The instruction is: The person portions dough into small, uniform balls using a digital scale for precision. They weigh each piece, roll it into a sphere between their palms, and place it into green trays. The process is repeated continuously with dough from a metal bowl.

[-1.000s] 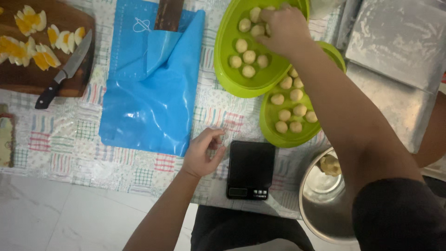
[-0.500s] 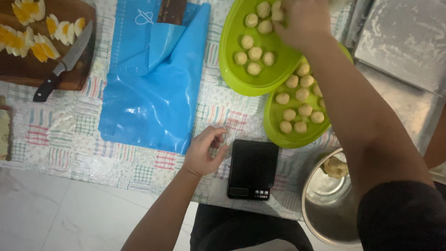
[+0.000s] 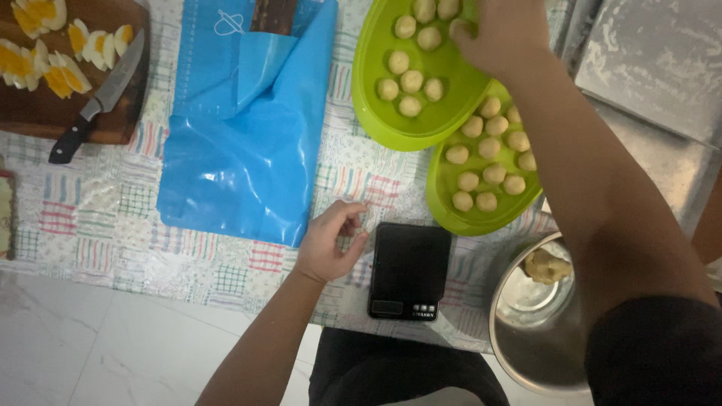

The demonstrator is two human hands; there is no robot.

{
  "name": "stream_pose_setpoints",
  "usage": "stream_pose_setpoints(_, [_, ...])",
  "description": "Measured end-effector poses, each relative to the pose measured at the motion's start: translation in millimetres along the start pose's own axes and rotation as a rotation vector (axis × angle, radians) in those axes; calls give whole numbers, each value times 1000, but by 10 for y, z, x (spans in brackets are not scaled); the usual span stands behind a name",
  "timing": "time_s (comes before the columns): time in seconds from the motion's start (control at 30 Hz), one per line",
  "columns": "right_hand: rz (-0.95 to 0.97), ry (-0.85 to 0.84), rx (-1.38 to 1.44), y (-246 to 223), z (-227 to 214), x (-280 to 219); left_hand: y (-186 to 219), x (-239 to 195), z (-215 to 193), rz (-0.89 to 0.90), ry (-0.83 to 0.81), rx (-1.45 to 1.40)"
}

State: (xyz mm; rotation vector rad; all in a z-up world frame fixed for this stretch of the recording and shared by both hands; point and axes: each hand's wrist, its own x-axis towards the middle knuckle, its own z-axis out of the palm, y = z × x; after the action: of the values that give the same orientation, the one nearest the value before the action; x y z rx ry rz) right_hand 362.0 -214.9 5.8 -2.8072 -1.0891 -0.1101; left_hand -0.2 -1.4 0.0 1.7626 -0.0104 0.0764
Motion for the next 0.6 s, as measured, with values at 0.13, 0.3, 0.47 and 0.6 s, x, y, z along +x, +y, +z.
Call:
stream_pose_setpoints(0.13, [176,-166,366,-42,-212,-157,0,-11,-17,-14,-7,46])
stream_pose_setpoints(0.3, [-239,-89,353,-168,-327,-278,17,2,-26,-8,-11,39])
stream_pose_setpoints(0.47, [-167,-147,243,-230,-113,-240,12,-6,-16,-35,-13,9])
stream_pose_setpoints(0.6, [-94,-209,244,-178,-1,-236,8,-22,0,-66,-2,-2])
